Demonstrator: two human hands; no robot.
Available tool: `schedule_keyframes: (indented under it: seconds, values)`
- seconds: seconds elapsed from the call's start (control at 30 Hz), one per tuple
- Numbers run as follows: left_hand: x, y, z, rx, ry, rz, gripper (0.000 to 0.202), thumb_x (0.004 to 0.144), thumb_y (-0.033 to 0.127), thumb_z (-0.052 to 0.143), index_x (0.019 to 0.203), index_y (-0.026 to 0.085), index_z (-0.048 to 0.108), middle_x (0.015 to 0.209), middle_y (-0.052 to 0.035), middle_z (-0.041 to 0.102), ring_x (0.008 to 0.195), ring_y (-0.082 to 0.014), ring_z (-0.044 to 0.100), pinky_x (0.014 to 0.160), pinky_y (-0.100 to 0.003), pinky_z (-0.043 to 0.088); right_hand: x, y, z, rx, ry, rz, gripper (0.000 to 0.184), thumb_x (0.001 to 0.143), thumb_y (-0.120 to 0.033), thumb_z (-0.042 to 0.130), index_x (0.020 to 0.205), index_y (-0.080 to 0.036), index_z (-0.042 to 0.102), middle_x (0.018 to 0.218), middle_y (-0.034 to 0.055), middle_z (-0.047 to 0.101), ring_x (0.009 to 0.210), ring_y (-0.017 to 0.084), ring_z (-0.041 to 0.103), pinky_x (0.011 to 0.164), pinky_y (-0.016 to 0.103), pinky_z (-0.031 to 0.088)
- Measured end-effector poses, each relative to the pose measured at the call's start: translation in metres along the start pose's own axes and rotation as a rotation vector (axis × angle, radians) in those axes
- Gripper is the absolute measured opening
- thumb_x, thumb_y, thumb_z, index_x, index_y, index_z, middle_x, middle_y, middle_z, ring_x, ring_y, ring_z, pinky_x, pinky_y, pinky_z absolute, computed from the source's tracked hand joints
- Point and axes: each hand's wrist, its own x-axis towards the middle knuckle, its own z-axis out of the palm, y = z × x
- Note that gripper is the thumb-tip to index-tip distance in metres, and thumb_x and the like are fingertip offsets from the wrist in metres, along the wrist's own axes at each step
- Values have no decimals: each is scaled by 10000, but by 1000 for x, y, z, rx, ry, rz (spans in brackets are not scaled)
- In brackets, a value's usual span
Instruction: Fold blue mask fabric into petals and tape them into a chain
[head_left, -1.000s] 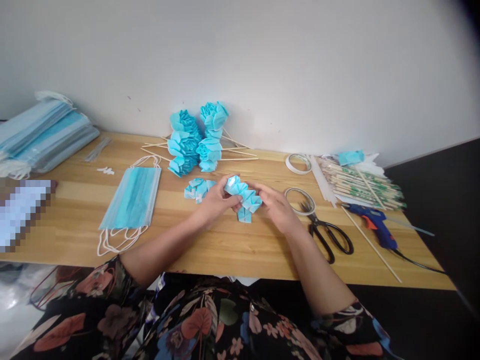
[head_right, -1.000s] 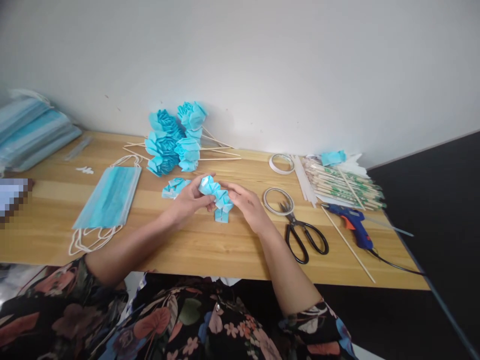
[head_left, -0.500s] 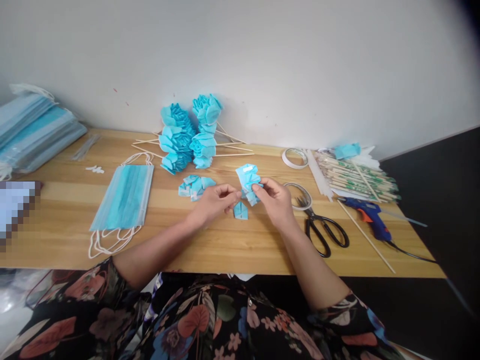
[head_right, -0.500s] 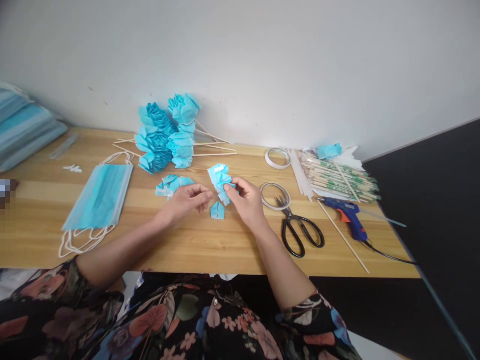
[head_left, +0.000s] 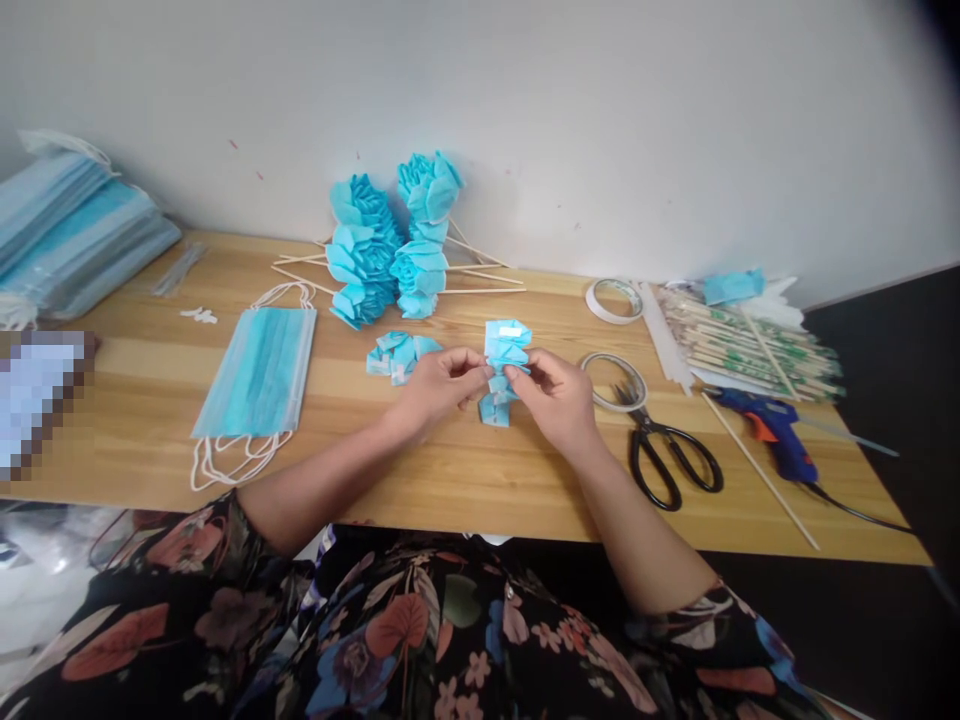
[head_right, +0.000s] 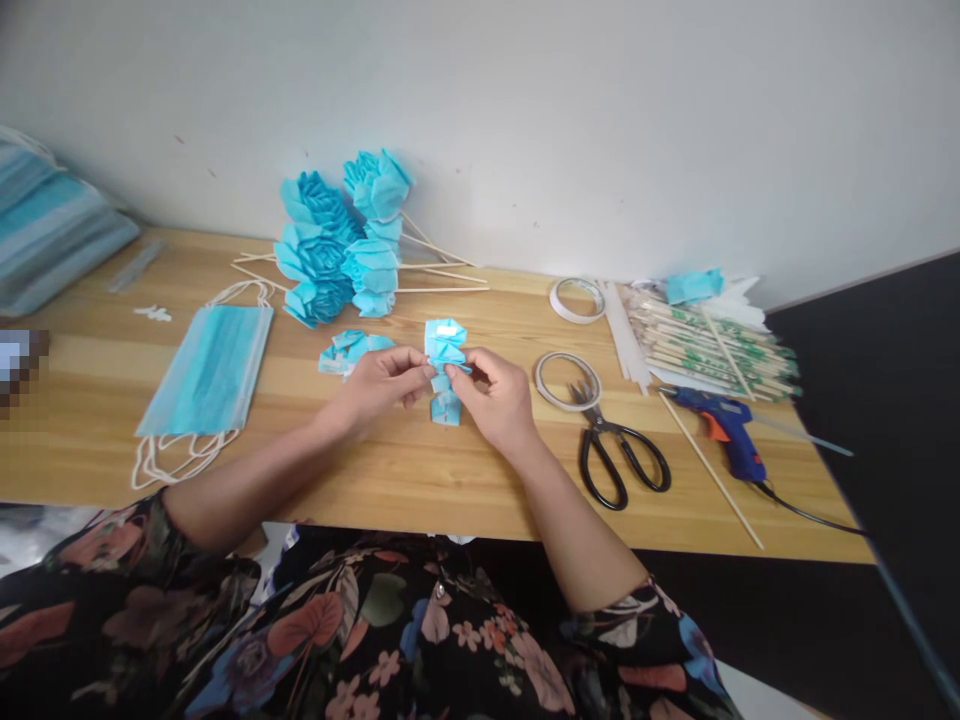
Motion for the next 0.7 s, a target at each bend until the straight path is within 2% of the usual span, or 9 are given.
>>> schedule_keyframes:
  seconds: [0.17,0.3,0.37,0.43,0.57,0.63,0.7]
  values:
    - [0,5,-1,144,-13,72,158,755,242,679,650,166,589,574,40,528,503,-65,406,499,-214,308,0,4,0,124,-35,88,133,817,-323,652,768,-201,670,687,-6,633,606,130,521,576,263,426]
    - [-1,10,-1,324,39,258,150,725,130,649,598,165,576,574,33,523,546,-81,401,533,-228,294,1,9,0,262,-80,167,163,797,-370,676,795,-206,682,698,-7,620,606,134,515,577,270,438]
    - [-1,11,-2,358,59,329,138,719,130,668,609,166,594,600,22,550,575,-93,428,546,-232,303,3,12,-1,306,-102,201,190,797,-398,681,808,-208,687,694,-10,610,598,130,504,577,269,440]
    - [-1,9,-4,325,24,311,134,757,206,689,649,168,618,618,12,575,581,-99,460,551,-231,331,4,14,-3,337,-97,219,208,795,-414,685,820,-208,692,708,-9,619,604,128,507,585,266,444]
    - [3,7,-8,165,-68,141,304,852,443,625,722,169,603,583,14,557,505,-97,498,521,-236,401,4,17,-5,357,-61,215,200,788,-403,699,816,-205,701,716,-12,632,611,124,518,589,262,446]
    - [3,6,-7,124,-93,99,301,830,456,653,758,168,603,605,15,566,499,-97,511,503,-234,417,4,17,-5,341,-75,201,190,795,-390,701,803,-200,706,685,-20,617,594,116,508,575,255,436]
    - [3,6,-6,119,-102,82,267,780,401,720,738,166,600,599,25,557,499,-85,495,484,-217,399,3,15,-4,307,-93,194,191,799,-382,704,771,-193,704,648,-28,597,574,108,495,553,246,422]
